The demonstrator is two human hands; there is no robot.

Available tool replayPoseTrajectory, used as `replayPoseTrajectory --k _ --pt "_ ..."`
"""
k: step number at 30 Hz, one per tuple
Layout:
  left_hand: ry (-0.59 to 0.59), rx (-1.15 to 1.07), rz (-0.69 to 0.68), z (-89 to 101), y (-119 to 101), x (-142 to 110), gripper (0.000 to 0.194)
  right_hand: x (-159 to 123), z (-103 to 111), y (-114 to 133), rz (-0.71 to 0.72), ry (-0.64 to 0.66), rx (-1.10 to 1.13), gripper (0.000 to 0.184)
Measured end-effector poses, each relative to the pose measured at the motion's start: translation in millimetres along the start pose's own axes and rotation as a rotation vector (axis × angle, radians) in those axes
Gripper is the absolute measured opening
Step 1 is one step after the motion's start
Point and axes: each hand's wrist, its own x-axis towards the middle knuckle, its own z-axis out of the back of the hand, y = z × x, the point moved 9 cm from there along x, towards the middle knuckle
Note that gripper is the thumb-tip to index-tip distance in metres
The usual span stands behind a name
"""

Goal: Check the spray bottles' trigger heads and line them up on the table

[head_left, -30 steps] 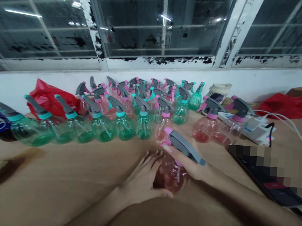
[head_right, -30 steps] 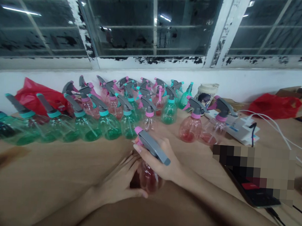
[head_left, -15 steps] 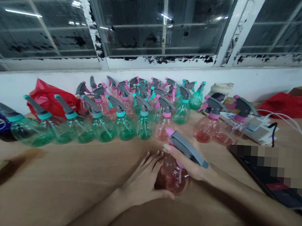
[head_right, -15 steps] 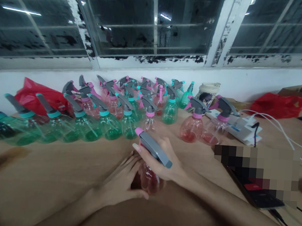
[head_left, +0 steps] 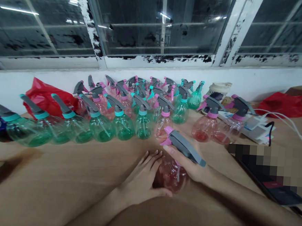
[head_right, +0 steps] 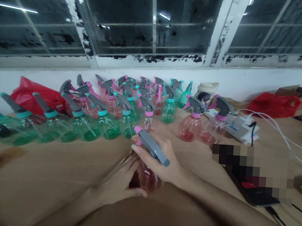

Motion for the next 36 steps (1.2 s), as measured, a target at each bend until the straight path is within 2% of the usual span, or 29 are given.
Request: replayPoseTrajectory --k 5,12,19,23,27,36 --pt "-0.008 -0.009 -0.006 1.9 -0.2 0.3 0.075 -0.9 0.4 4.4 0.041 -0.014 -0.057 0.012" --pt "-0.011 -0.001 0.017 -2.8 8.9 0.3 0.088 -1.8 -1.4 4.6 0.055 0.005 -0.028 0.014" --pt "0.010 0.052 0.055 -5.5 10.0 -0.3 0.083 4.1 -0.4 1.6 -0.005 0.061 -0.040 0.010" --pt "0.008 0.097 0.105 -9.6 19.0 -0.1 0.097 5.3 -0.2 4.9 -0.005 0.086 -0.054 0.010" --pt "0.028 0.096 0.133 -13.8 25.7 0.5 0.103 5.8 -0.2 7.9 0.005 0.101 -0.056 0.013" --pt "0.039 0.123 0.121 -12.4 21.7 0.6 0.101 3.6 1.2 5.5 0.045 0.048 -0.090 0.021"
